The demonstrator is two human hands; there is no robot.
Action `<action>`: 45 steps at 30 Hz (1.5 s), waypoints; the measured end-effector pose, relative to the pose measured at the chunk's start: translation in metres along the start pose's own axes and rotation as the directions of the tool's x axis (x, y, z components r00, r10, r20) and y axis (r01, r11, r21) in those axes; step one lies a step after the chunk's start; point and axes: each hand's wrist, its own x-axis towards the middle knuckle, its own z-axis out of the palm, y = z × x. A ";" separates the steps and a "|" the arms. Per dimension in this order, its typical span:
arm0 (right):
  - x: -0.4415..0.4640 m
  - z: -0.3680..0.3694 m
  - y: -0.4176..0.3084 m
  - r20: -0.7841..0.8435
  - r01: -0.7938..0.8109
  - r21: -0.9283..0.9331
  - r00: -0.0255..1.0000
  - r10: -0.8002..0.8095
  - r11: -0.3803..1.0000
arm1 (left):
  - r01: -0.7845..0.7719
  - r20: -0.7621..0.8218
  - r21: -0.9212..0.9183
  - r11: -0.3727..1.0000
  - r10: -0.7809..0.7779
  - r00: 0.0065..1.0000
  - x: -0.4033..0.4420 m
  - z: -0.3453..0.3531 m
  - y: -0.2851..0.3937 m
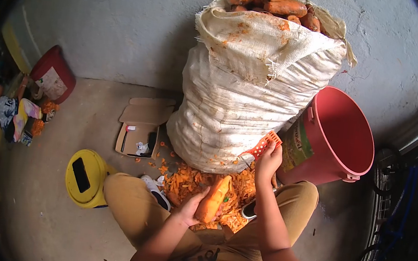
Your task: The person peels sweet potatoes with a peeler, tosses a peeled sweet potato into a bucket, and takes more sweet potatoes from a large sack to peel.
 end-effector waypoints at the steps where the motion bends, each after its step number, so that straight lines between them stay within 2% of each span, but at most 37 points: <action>1: -0.001 -0.002 -0.007 0.015 0.031 0.025 0.999 -0.031 0.999 | -0.022 0.037 -0.051 0.998 0.024 0.999 0.001 -0.002 0.001; 3: -0.025 -0.007 -0.030 0.177 0.002 0.163 0.984 -0.031 0.987 | -0.059 0.109 -0.157 0.986 0.077 0.991 0.006 -0.010 0.003; 4: -0.045 -0.013 -0.046 0.347 -0.253 0.180 0.921 0.179 0.951 | -0.060 0.094 -0.199 0.978 0.080 0.992 0.009 -0.016 0.003; 5: -0.063 -0.016 -0.053 0.385 -0.102 0.054 0.920 0.073 0.993 | -0.094 0.100 -0.158 0.983 0.111 0.989 0.011 -0.014 0.003; 6: -0.081 -0.014 -0.038 0.456 -0.058 0.076 0.890 0.017 0.995 | -0.130 0.106 -0.117 0.985 0.142 0.984 0.012 -0.011 0.004; 7: -0.093 -0.011 -0.045 0.396 0.118 0.116 0.905 -0.154 0.986 | -0.164 0.112 -0.074 0.984 0.172 0.979 0.013 -0.009 0.005; 8: -0.092 -0.008 -0.039 0.386 0.111 0.084 0.913 -0.135 0.990 | -0.135 0.103 -0.007 0.991 0.135 0.985 0.013 -0.015 0.003; 11: -0.075 -0.006 -0.035 0.422 0.055 -0.084 0.906 -0.015 0.995 | -0.012 0.063 -0.045 0.999 0.015 0.998 0.012 -0.009 -0.002; 12: -0.071 -0.003 -0.032 0.376 0.079 -0.084 0.926 -0.042 0.993 | -0.032 0.102 -0.102 0.994 0.043 0.994 0.014 -0.013 -0.002; 15: -0.039 0.009 -0.004 0.074 0.104 -0.136 0.993 -0.094 0.985 | -0.007 0.072 -0.082 0.997 0.013 0.997 0.009 -0.002 0.004; 16: -0.020 0.007 0.009 0.020 0.088 -0.131 0.996 -0.086 0.987 | 0.045 0.071 -0.078 0.996 -0.040 0.997 0.005 0.003 0.003; 17: -0.004 0.004 0.017 -0.033 0.070 -0.123 0.997 -0.074 0.990 | 0.027 0.039 -0.058 0.998 -0.025 0.999 0.003 0.000 0.001; 19: 0.003 -0.001 0.003 0.042 -0.034 -0.038 0.998 0.036 0.999 | -0.004 -0.024 -0.015 1.000 0.004 1.000 0.001 -0.011 -0.004; 20: -0.005 -0.002 -0.008 0.079 0.043 0.017 0.996 -0.044 0.999 | -0.060 0.015 -0.055 0.997 0.061 0.998 0.004 -0.017 -0.005; 21: -0.015 -0.002 -0.017 0.144 0.051 0.084 0.988 -0.063 0.995 | -0.078 -0.090 -0.051 0.996 0.073 0.993 0.004 -0.011 -0.003; 23: -0.040 -0.004 -0.037 0.297 -0.071 0.138 0.954 0.027 0.988 | -0.111 -0.292 -0.036 0.993 0.096 0.952 0.004 0.005 0.004; 26: -0.067 0.001 -0.028 0.441 -0.231 0.275 0.893 0.091 0.933 | -0.152 -0.234 -0.017 0.988 0.144 0.961 0.009 -0.005 0.006; 27: -0.069 -0.005 -0.030 0.519 -0.204 0.144 0.849 0.102 0.968 | -0.158 -0.169 -0.058 0.986 0.146 0.975 0.010 -0.007 0.007; 29: -0.079 -0.006 -0.039 0.549 -0.237 0.133 0.826 0.127 0.962 | -0.153 -0.038 -0.138 0.979 0.149 0.988 0.010 -0.011 0.009; 30: -0.087 -0.005 -0.038 0.512 -0.090 0.130 0.859 0.011 0.987 | -0.212 -0.165 -0.110 0.971 0.193 0.967 0.013 -0.002 0.008; 31: -0.093 -0.004 -0.037 0.475 0.059 0.120 0.873 -0.109 0.991 | -0.203 -0.161 -0.109 0.973 0.185 0.970 0.015 -0.005 0.007; 32: -0.096 -0.003 -0.035 0.467 0.133 0.146 0.864 -0.186 0.980 | -0.195 -0.157 -0.111 0.975 0.177 0.972 0.017 -0.012 0.006; 35: -0.073 -0.006 -0.037 0.487 0.146 -0.132 0.871 -0.064 0.980 | -0.135 -0.091 -0.059 0.989 0.129 0.987 0.014 -0.023 0.001; 36: -0.061 0.002 -0.028 0.442 -0.141 -0.033 0.886 0.141 0.989 | -0.108 -0.062 -0.029 0.994 0.106 0.992 0.013 -0.024 0.001; 38: -0.032 0.011 -0.010 0.233 0.121 -0.150 0.969 -0.084 0.981 | -0.105 -0.018 -0.039 0.994 0.104 0.994 0.013 -0.021 -0.001; 40: -0.013 0.013 0.004 0.152 0.040 -0.053 0.988 -0.031 0.998 | -0.133 -0.032 -0.040 0.990 0.132 0.991 0.012 -0.012 -0.003; 41: -0.009 0.016 0.013 0.131 0.021 -0.004 0.991 -0.020 1.000 | -0.129 -0.026 -0.110 0.985 0.127 0.992 0.013 -0.011 0.000; 42: -0.017 0.013 -0.006 0.210 -0.052 0.222 0.978 0.005 0.974 | -0.122 -0.020 -0.183 0.976 0.121 0.992 0.014 -0.012 0.004; 43: -0.027 0.005 -0.017 0.345 -0.137 0.148 0.935 0.078 0.979 | -0.113 -0.012 -0.253 0.961 0.114 0.993 0.016 -0.013 0.006; 44: -0.043 -0.004 -0.036 0.421 -0.124 0.132 0.905 0.058 0.983 | -0.141 0.040 -0.251 0.958 0.156 0.987 0.020 -0.023 0.005; 45: -0.059 -0.009 -0.051 0.491 -0.108 0.118 0.871 0.037 0.987 | -0.186 -0.026 -0.257 0.948 0.185 0.982 0.020 -0.010 0.009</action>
